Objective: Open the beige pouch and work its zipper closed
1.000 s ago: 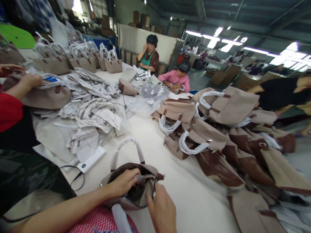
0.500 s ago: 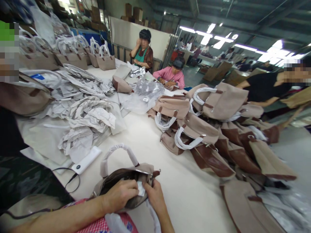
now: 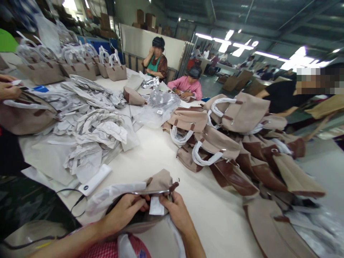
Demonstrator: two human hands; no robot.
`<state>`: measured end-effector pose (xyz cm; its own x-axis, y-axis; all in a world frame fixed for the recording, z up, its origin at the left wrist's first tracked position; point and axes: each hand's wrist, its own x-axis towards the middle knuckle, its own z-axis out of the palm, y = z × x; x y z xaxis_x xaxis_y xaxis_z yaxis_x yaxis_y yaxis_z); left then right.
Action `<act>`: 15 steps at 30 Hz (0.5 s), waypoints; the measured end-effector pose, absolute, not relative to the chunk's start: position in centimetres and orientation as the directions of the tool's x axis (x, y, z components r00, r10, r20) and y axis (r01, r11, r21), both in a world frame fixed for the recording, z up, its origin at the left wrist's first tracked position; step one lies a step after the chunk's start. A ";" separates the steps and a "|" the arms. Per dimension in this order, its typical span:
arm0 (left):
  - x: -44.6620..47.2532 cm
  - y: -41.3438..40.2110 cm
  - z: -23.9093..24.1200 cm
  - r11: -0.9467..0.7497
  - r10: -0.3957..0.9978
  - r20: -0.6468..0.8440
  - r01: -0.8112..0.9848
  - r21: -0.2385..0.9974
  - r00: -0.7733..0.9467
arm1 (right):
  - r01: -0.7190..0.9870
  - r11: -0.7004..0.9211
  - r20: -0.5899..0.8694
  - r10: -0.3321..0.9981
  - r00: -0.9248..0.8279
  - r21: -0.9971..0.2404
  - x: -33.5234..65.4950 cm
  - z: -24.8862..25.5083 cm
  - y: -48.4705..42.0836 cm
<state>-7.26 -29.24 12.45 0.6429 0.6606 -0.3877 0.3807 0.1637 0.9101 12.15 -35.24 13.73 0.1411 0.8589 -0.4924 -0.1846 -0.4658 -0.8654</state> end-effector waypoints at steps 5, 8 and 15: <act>-6.7 -29.9 14.8 0.230 0.669 -0.369 0.293 0.928 0.645 | -0.056 -0.399 -0.386 0.907 -0.167 -0.915 16.0 19.0 -31.9; -6.6 -30.6 15.3 0.306 0.642 -0.276 0.092 0.948 0.715 | -0.004 -0.388 -0.369 0.880 -0.299 -0.922 17.5 22.1 -30.0; -6.8 -32.0 16.4 0.256 0.607 -0.076 -0.104 0.961 0.791 | 0.092 -0.394 -0.394 0.815 -0.424 -0.915 17.7 24.6 -28.0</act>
